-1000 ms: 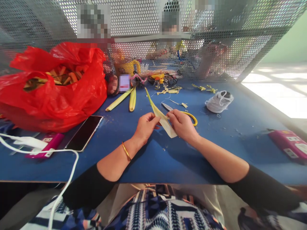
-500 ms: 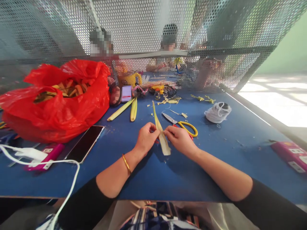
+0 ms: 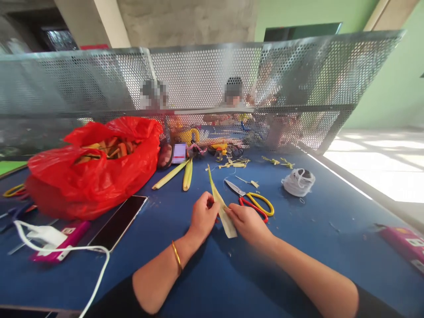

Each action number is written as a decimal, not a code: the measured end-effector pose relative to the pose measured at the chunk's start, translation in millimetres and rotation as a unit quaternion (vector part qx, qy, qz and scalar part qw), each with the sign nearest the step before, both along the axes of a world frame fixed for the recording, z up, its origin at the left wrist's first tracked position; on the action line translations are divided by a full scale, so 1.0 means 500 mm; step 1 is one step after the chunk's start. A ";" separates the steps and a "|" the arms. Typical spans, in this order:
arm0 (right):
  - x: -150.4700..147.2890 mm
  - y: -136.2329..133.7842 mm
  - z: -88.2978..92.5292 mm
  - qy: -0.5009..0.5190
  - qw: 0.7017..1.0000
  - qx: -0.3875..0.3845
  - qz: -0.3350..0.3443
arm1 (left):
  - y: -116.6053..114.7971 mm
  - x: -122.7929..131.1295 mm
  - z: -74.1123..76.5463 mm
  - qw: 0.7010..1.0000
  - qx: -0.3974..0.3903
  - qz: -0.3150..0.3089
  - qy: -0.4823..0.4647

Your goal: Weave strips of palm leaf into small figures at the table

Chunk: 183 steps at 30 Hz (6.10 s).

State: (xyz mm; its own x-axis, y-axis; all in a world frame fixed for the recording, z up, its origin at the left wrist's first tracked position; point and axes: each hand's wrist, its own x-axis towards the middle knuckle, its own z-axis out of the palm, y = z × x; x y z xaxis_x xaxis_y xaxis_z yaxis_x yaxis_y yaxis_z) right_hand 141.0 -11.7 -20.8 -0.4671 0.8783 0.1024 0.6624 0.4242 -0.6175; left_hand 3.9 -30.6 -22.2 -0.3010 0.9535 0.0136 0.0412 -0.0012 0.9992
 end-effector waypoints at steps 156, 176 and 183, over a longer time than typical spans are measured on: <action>-0.019 0.025 -0.008 0.383 0.890 -0.242 -0.057 | 0.015 -0.027 0.005 0.995 0.054 0.080 0.007; -0.007 0.041 0.011 0.341 0.915 -0.188 -0.102 | 0.014 -0.020 -0.002 0.979 -0.036 -0.068 -0.187; -0.002 0.043 0.013 0.428 0.839 -0.314 -0.118 | 0.021 -0.025 -0.008 0.974 -0.064 -0.066 -0.207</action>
